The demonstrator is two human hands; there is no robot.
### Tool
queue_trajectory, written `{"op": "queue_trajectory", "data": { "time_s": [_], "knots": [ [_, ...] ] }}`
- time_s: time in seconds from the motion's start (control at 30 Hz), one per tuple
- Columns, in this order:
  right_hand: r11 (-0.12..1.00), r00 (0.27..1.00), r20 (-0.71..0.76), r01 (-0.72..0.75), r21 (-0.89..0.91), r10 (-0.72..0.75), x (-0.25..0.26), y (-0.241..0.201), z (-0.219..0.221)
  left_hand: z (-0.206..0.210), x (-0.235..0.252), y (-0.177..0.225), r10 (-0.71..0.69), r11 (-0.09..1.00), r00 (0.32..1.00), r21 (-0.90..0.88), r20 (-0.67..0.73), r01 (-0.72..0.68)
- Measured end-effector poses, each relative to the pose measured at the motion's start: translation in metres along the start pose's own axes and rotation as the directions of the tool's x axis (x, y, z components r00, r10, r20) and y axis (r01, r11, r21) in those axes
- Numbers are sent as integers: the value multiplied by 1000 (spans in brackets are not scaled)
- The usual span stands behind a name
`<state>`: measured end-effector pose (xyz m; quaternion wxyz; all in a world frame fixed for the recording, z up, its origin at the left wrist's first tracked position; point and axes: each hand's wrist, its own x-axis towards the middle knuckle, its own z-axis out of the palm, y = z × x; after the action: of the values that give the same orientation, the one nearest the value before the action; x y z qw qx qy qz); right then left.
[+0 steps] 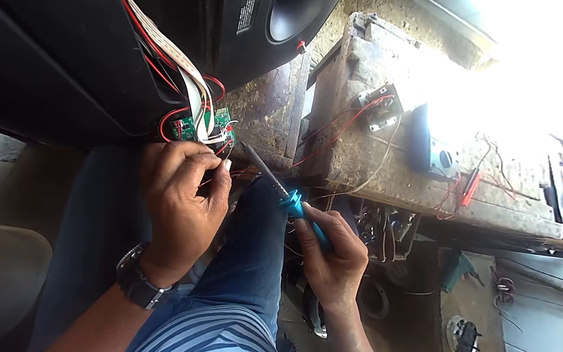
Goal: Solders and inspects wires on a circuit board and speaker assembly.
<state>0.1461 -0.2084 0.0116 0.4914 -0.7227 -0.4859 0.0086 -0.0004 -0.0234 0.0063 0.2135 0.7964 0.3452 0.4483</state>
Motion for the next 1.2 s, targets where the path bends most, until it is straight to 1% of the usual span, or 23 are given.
{"op": "queue_trajectory", "data": {
  "time_s": [0.3,0.53,0.9,1.2],
  "knots": [
    [988,991,94,-105,110,94,-1,5,2,0,-1,-1,-3,1000,1000,8,-1,3],
    [984,991,87,-115,132,104,-4,5,5,0,-1,-1,-2,1000,1000,17,4,2],
    [990,993,76,-100,96,93,-4,4,5,0,-1,-1,1,1000,1000,16,2,-1],
    [998,998,58,-28,-54,31,-1,-4,2,1,0,0,1,1000,1000,20,-3,-1]
  ]
}}
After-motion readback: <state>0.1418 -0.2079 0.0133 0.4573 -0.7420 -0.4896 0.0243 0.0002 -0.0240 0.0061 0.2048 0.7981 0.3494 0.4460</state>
